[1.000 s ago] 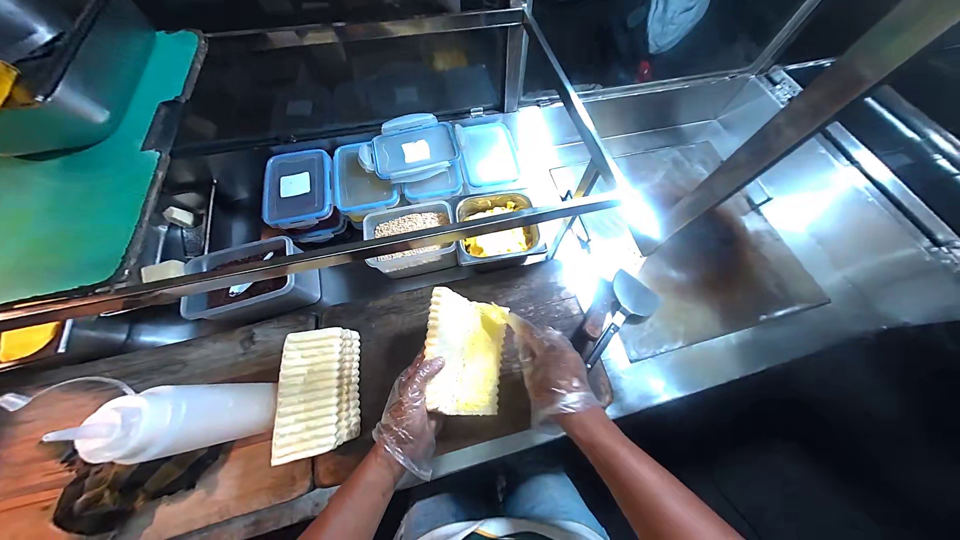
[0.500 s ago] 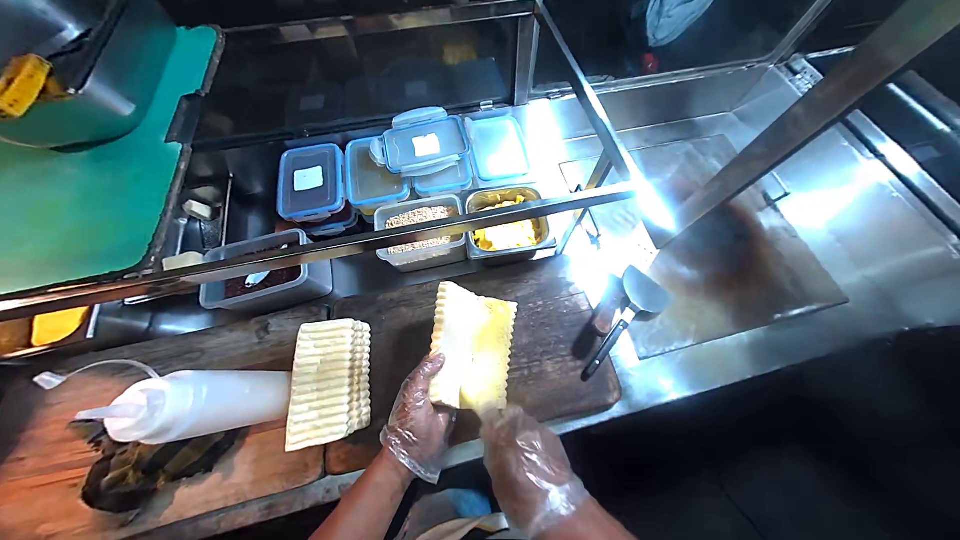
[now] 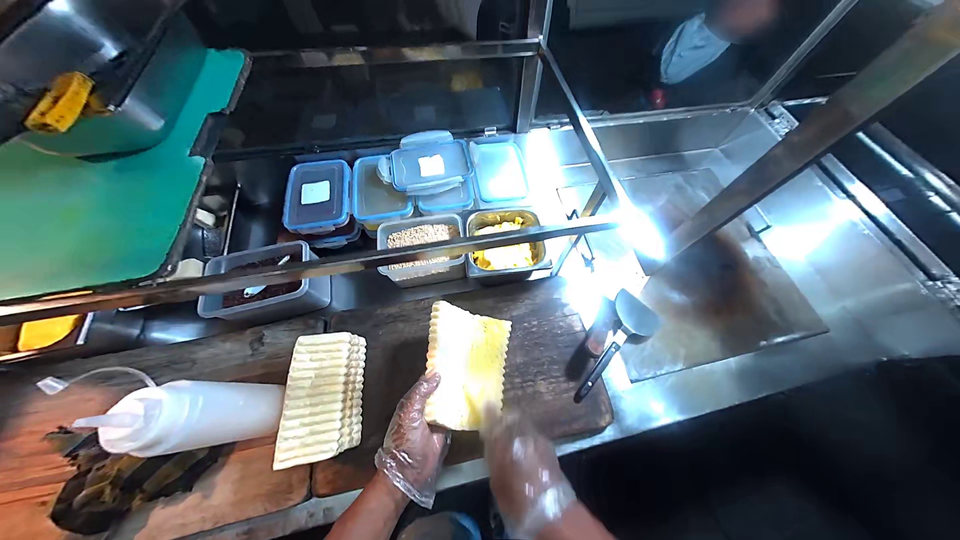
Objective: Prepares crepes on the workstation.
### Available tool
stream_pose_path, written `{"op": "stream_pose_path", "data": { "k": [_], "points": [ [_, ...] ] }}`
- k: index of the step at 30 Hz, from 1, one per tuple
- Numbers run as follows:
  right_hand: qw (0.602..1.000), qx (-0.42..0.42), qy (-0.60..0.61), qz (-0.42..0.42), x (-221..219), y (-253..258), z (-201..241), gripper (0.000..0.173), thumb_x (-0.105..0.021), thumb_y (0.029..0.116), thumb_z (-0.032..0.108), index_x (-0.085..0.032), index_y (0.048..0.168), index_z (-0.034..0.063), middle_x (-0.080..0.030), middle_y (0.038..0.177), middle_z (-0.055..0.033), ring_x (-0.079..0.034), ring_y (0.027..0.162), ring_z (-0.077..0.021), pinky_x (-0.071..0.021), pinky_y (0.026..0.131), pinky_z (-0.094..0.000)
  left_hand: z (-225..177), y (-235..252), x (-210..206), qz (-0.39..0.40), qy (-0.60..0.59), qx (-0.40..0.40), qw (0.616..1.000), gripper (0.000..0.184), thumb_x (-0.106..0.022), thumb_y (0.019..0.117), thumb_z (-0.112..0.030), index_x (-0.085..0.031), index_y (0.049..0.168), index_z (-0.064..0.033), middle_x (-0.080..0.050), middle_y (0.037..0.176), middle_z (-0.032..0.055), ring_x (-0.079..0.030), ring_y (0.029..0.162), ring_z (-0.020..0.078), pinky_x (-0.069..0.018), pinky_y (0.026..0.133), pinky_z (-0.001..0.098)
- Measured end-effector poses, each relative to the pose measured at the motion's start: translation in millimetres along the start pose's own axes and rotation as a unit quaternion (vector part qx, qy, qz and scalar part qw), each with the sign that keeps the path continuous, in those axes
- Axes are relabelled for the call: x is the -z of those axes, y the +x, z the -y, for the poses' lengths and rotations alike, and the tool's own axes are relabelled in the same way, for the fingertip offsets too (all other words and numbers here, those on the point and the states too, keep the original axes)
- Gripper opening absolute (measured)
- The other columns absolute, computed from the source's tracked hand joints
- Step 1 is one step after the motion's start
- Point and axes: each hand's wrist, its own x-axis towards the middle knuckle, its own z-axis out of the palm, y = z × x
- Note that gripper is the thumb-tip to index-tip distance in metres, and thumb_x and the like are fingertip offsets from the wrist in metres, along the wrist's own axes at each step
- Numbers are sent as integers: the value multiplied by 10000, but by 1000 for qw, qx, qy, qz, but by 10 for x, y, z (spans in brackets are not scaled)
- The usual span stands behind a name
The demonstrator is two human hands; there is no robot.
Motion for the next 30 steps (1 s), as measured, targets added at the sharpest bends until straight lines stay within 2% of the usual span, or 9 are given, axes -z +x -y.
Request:
{"op": "stream_pose_path", "data": {
  "k": [2,4,8,12,17,19,21,26,30],
  "points": [
    [998,13,3,63,76,-281,-12,450,-472,1043,241,-544,1484,188,-680,1202,-190,-720,986,-360,-607,796,-542,16,-1,30,6,10,-3,1000,341,-467,1036,-196,-586,1283,6,-696,1123,156,-701,1006,225,-601,871,422],
    [998,32,48,-8,353,-142,-182,384,-495,1045,260,-637,1386,157,-701,1179,-167,-706,1036,-324,-590,887,-513,36,-1,50,11,9,-7,1000,364,-482,1023,-197,-583,1308,6,-697,1144,151,-699,1024,214,-599,887,408],
    [987,71,-32,-137,1292,1341,-272,338,-482,1067,254,-656,1304,87,-703,1161,-185,-682,1086,-350,-550,920,-542,13,-32,27,-6,-2,-4,1000,347,-478,1034,-189,-584,1299,9,-698,1144,163,-704,1028,230,-606,881,425],
    [994,-2,-106,-36,1671,2294,-109,348,-619,975,252,-677,1238,31,-655,1286,-239,-612,1214,-438,-488,953,-674,45,-41,86,7,11,-11,1000,369,-490,1025,-179,-583,1323,19,-690,1194,172,-693,1072,242,-591,926,433],
    [993,57,-100,-19,1658,2614,-319,320,-658,955,226,-697,1167,-12,-669,1235,-247,-616,1201,-397,-468,1011,-625,74,-37,154,17,-11,-10,1000,397,-525,999,-181,-581,1329,33,-682,1218,186,-681,1105,254,-576,962,443],
    [993,83,65,-56,1620,2538,-501,281,-621,1004,270,-710,1094,19,-704,956,-133,-661,857,-227,-550,789,-441,67,-18,164,21,-11,-9,1000,393,-532,998,-191,-589,1312,38,-691,1194,190,-690,1086,256,-583,948,445],
    [970,48,237,-37,1640,2121,-454,277,-586,1045,274,-698,1129,34,-657,813,-66,-555,656,-137,-484,636,-350,63,-11,195,28,-8,-5,1000,407,-534,996,-197,-577,1325,40,-686,1197,192,-688,1086,258,-582,946,444],
    [997,68,-25,-15,666,617,-502,387,-463,1062,290,-629,1376,136,-702,1195,-163,-697,1070,-333,-572,916,-551,84,-7,215,46,-21,-11,999,407,-543,989,-204,-578,1320,30,-686,1194,181,-688,1080,245,-585,941,436],
    [994,82,-56,-50,174,-158,-402,373,-495,1044,288,-669,1339,140,-723,1114,-166,-741,930,-334,-623,760,-512,28,-16,160,31,-3,-15,999,374,-510,988,-168,-582,1296,32,-695,1156,158,-695,1044,221,-591,916,412]
  ]
}}
